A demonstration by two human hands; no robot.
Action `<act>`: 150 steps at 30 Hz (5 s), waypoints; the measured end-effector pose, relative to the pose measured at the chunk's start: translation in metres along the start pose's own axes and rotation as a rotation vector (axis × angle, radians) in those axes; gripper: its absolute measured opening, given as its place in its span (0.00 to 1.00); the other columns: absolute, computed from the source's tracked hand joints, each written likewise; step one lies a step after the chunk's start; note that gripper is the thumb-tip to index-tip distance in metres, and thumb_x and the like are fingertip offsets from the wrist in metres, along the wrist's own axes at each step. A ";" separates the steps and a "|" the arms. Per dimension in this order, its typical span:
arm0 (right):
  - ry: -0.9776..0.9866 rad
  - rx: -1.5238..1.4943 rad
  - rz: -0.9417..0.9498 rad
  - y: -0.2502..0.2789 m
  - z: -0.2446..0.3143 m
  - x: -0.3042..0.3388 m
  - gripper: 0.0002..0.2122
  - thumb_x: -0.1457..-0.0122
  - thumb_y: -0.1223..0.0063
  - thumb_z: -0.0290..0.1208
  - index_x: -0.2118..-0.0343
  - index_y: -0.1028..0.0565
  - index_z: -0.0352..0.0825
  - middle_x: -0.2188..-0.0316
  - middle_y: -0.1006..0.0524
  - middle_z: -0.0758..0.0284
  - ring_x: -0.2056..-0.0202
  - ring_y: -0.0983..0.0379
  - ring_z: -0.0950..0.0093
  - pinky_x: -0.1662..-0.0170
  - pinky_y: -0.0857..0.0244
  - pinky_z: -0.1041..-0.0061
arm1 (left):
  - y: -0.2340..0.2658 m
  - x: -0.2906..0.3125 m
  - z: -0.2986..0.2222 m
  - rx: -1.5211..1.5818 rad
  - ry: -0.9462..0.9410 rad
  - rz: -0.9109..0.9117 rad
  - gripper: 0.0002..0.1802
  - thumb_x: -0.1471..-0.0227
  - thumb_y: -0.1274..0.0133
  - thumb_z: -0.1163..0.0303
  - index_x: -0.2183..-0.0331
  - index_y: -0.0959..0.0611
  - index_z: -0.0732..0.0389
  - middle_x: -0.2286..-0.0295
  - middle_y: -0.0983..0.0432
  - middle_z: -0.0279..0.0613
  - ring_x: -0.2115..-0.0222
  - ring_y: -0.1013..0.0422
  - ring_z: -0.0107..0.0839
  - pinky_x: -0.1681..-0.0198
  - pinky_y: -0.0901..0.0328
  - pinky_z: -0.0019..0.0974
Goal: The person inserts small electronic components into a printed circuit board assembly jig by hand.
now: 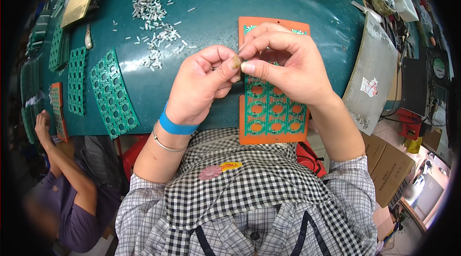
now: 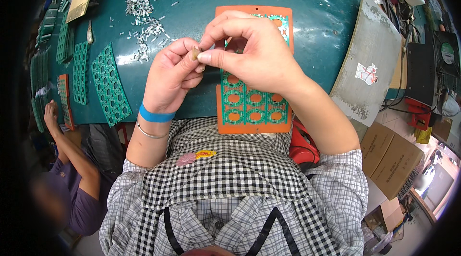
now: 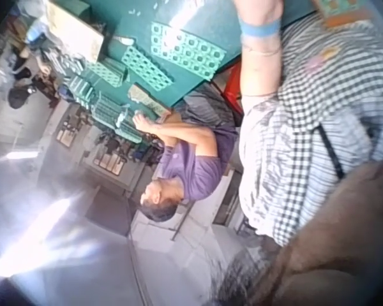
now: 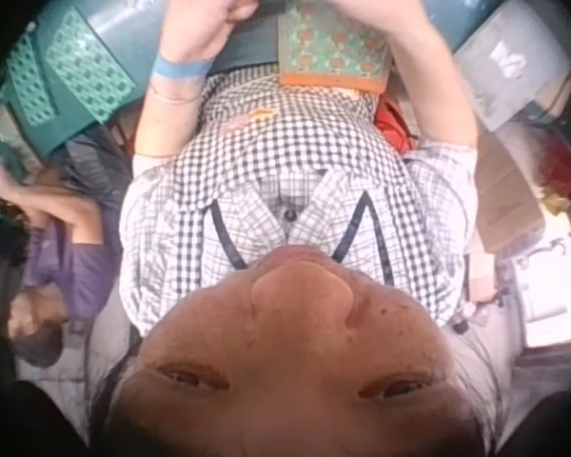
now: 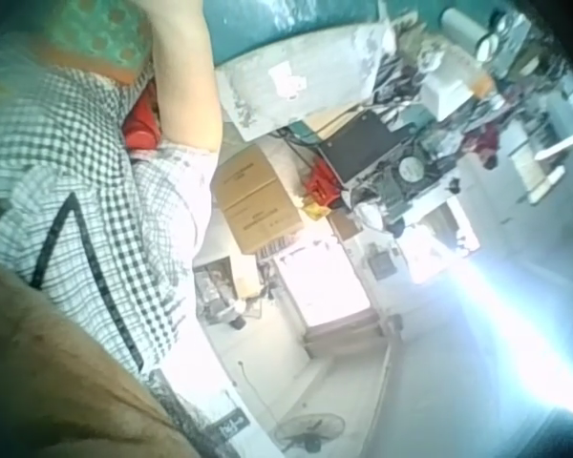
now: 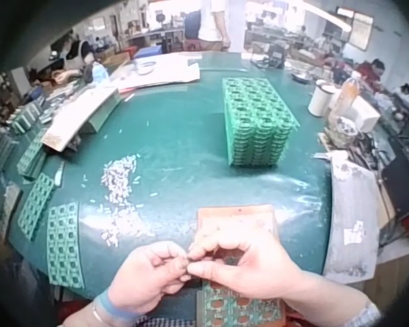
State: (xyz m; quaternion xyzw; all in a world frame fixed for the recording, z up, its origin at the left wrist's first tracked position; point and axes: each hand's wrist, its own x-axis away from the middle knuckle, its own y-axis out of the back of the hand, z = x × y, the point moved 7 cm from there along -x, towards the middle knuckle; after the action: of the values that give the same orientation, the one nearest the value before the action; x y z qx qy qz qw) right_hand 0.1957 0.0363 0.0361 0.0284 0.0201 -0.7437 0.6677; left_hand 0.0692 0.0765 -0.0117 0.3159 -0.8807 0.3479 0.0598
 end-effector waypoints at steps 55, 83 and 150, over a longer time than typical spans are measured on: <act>0.262 1.094 -0.047 0.052 -0.010 0.007 0.05 0.55 0.41 0.23 0.73 0.24 0.31 0.69 0.26 0.65 0.63 0.29 0.65 0.61 0.32 0.68 | 0.025 0.009 -0.001 0.032 -0.076 -0.099 0.08 0.44 0.50 0.77 0.61 0.23 0.67 0.71 0.24 0.43 0.80 0.39 0.14 0.83 0.49 0.16; 0.112 0.709 -0.137 0.044 0.011 0.027 0.06 0.54 0.42 0.19 0.74 0.28 0.31 0.67 0.27 0.62 0.64 0.27 0.64 0.65 0.32 0.70 | 0.030 0.003 -0.009 0.364 -0.106 -0.077 0.18 0.44 0.56 0.81 0.51 0.33 0.75 0.49 0.35 0.61 0.48 0.34 0.46 0.48 0.31 0.37; 0.156 0.758 -0.031 0.040 -0.004 0.061 0.06 0.56 0.43 0.18 0.77 0.29 0.32 0.67 0.28 0.65 0.63 0.30 0.66 0.61 0.35 0.71 | 0.035 0.015 0.000 0.173 -0.040 -0.104 0.29 0.45 0.54 0.83 0.43 0.40 0.71 0.48 0.35 0.57 0.54 0.28 0.42 0.60 0.26 0.26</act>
State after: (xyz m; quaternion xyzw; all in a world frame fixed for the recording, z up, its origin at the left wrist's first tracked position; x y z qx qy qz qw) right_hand 0.2291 -0.0285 0.0282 0.3294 -0.2050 -0.7038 0.5951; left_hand 0.0370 0.0880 -0.0272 0.3722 -0.8306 0.4128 0.0326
